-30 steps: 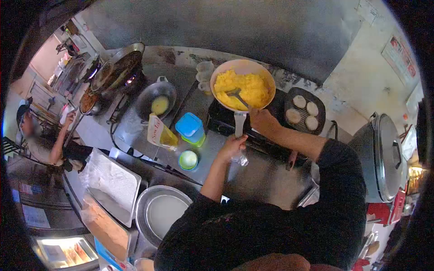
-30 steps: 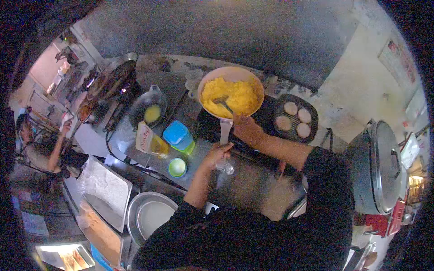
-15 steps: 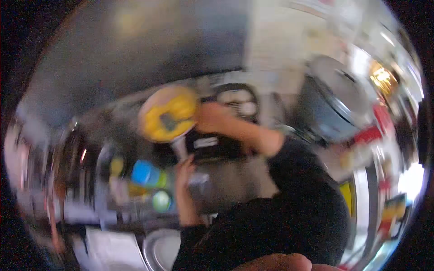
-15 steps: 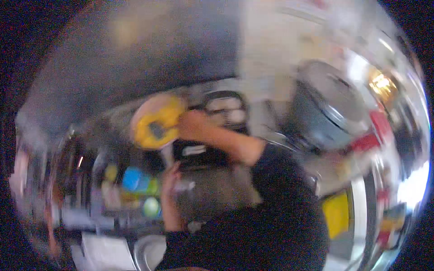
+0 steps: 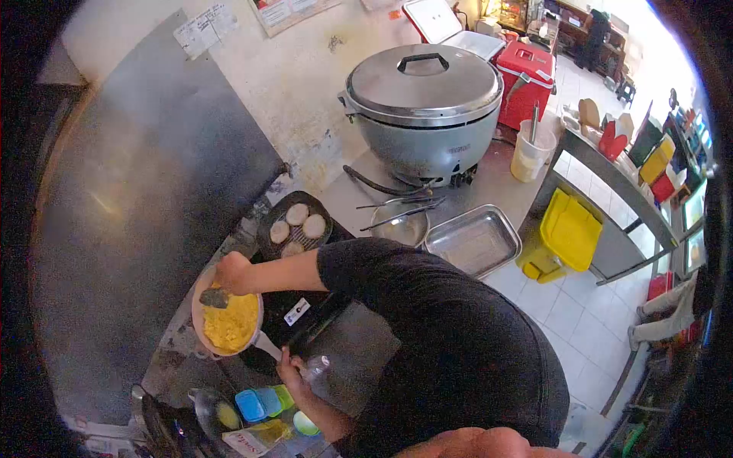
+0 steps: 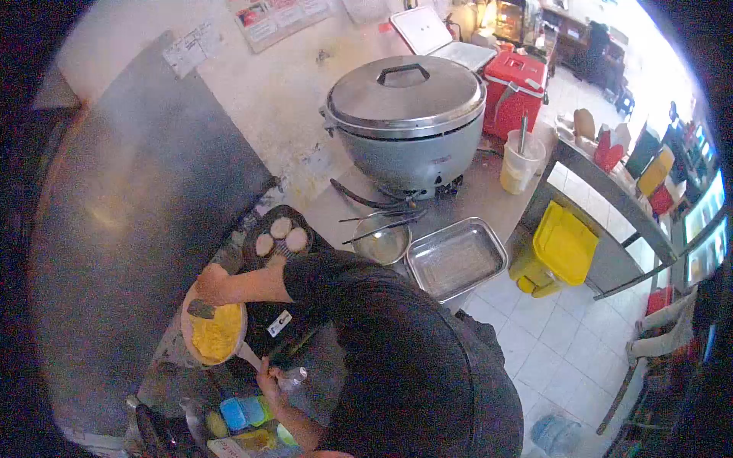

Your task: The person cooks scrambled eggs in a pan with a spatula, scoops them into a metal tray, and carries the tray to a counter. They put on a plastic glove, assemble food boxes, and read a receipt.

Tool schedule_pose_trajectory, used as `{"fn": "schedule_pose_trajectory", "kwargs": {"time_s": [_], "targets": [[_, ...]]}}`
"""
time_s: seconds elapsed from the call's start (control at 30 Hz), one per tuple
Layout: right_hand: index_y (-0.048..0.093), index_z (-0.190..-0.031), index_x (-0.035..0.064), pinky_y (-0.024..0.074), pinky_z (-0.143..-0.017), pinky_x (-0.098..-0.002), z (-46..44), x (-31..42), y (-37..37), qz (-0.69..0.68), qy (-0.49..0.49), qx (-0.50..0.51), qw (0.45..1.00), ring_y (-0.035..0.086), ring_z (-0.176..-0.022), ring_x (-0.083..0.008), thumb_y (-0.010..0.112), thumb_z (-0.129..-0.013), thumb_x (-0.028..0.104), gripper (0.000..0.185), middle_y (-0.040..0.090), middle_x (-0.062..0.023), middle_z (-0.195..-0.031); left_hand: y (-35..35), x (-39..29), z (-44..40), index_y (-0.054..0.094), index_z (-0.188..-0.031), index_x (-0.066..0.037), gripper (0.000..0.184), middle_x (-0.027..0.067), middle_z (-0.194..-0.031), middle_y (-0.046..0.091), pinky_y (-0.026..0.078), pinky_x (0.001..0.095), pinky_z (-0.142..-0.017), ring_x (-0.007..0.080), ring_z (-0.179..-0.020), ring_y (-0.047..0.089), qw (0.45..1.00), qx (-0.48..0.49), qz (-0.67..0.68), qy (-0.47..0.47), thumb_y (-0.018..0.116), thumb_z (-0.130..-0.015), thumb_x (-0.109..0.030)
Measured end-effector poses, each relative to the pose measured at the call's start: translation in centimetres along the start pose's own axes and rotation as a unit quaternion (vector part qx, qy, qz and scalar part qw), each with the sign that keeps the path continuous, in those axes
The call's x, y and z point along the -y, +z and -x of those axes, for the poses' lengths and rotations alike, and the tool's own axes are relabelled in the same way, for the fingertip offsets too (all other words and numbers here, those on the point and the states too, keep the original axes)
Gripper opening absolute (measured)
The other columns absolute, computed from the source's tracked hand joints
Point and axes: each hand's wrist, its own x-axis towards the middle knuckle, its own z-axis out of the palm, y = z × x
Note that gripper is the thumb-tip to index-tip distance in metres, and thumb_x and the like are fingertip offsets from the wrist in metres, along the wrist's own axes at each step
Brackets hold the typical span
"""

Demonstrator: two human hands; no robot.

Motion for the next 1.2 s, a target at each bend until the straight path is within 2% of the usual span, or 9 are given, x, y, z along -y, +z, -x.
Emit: {"fn": "schedule_pose_trajectory", "kwargs": {"time_s": [0.17,0.27,0.37,0.47,0.57,0.83,1.03,1.13,1.2], "targets": [[0.078,-0.101,0.0116,0.0566,-0.075,-0.0419,2.0,2.0,1.1,0.083,-0.076,0.019,0.993,0.071,-0.101,-0.0262,0.061,-0.09,0.02,0.022,0.074,-0.0075,-0.108,-0.2,0.2,-0.1,0.056,-0.084,-0.012,0.021,-0.0071,-0.063,0.035,0.026,0.02,-0.046,0.004,-0.052,0.036,1.0,0.017,0.007,0.004,0.068,-0.094,-0.024],[0.078,-0.1,0.01,0.0565,-0.067,-0.0466,-0.7,-0.4,8.1,-0.007,0.107,0.048,0.993,0.072,-0.093,-0.0267,0.062,-0.089,0.022,0.023,0.075,-0.0066,-0.102,0.7,-0.7,1.0,0.057,-0.082,-0.014,0.02,-0.008,-0.064,0.038,0.024,0.0212,-0.047,0.0036,-0.053,0.036,0.995,0.018,-0.083,0.057,0.069,-0.093,-0.026],[0.078,-0.094,0.0143,0.056,-0.062,-0.0477,-1.9,-3.0,8.1,-0.004,0.148,0.002,0.989,0.073,-0.083,-0.0271,0.057,-0.088,0.026,0.025,0.076,-0.0102,-0.093,1.5,-1.2,1.9,0.059,-0.077,-0.015,0.022,-0.0077,-0.064,0.046,0.027,0.0237,-0.05,0.0046,-0.054,0.039,0.998,0.002,-0.065,0.026,0.069,-0.092,-0.027],[0.077,-0.094,0.0093,0.0584,-0.07,-0.0473,1.8,-2.7,0.4,0.038,0.045,-0.046,0.997,0.073,-0.083,-0.0321,0.056,-0.088,0.028,0.028,0.075,-0.0144,-0.091,1.2,-0.9,1.4,0.063,-0.084,-0.013,0.017,-0.0069,-0.067,0.05,0.031,0.023,-0.052,0.0058,-0.055,0.043,1.0,0.013,0.01,-0.017,0.07,-0.092,-0.026],[0.076,-0.097,0.007,0.0587,-0.072,-0.0481,2.2,-2.1,-2.8,0.068,0.06,-0.047,0.995,0.073,-0.089,-0.0339,0.054,-0.091,0.026,0.029,0.074,-0.0174,-0.095,1.3,-0.5,1.1,0.06,-0.086,-0.014,0.022,-0.0079,-0.067,0.048,0.029,0.0219,-0.051,0.0045,-0.056,0.043,1.0,-0.001,0.009,-0.022,0.073,-0.089,-0.031],[0.071,-0.108,0.0081,0.0589,-0.065,-0.0455,-2.9,-3.7,10.4,0.039,0.006,-0.056,0.998,0.072,-0.082,-0.0365,0.052,-0.091,0.017,0.027,0.071,-0.0203,-0.089,1.6,-1.2,0.8,0.054,-0.081,-0.014,0.023,-0.0062,-0.064,0.047,0.028,0.0226,-0.049,0.0043,-0.053,0.042,0.999,0.002,-0.004,-0.044,0.069,-0.094,-0.027],[0.058,-0.131,0.0075,0.0578,-0.059,-0.0435,2.4,0.8,9.7,0.119,-0.2,-0.043,0.972,0.071,-0.071,-0.0304,0.054,-0.09,0.012,0.041,0.068,-0.0163,-0.09,1.5,-0.8,0.2,0.051,-0.081,-0.014,0.024,-0.0063,-0.064,0.046,0.029,0.0239,-0.049,0.0046,-0.054,0.041,0.998,0.043,0.05,-0.016,0.067,-0.095,-0.026],[0.064,-0.118,0.0058,0.0573,-0.057,-0.0405,5.8,0.4,10.1,0.159,-0.31,-0.164,0.923,0.071,-0.069,-0.027,0.053,-0.089,0.014,0.032,0.069,-0.0126,-0.083,1.7,-2.0,1.4,0.052,-0.082,-0.014,0.023,-0.0062,-0.066,0.046,0.029,0.0247,-0.048,0.0047,-0.054,0.042,0.999,0.025,-0.01,-0.043,0.067,-0.095,-0.024],[0.064,-0.118,0.0063,0.0573,-0.057,-0.0405,5.4,-0.1,7.2,0.158,-0.268,-0.118,0.943,0.071,-0.069,-0.0269,0.053,-0.089,0.014,0.032,0.069,-0.0127,-0.084,1.6,-1.6,1.4,0.052,-0.084,-0.013,0.022,-0.006,-0.067,0.046,0.029,0.0247,-0.048,0.0048,-0.055,0.042,0.999,0.023,0.009,-0.039,0.067,-0.095,-0.024]]}}
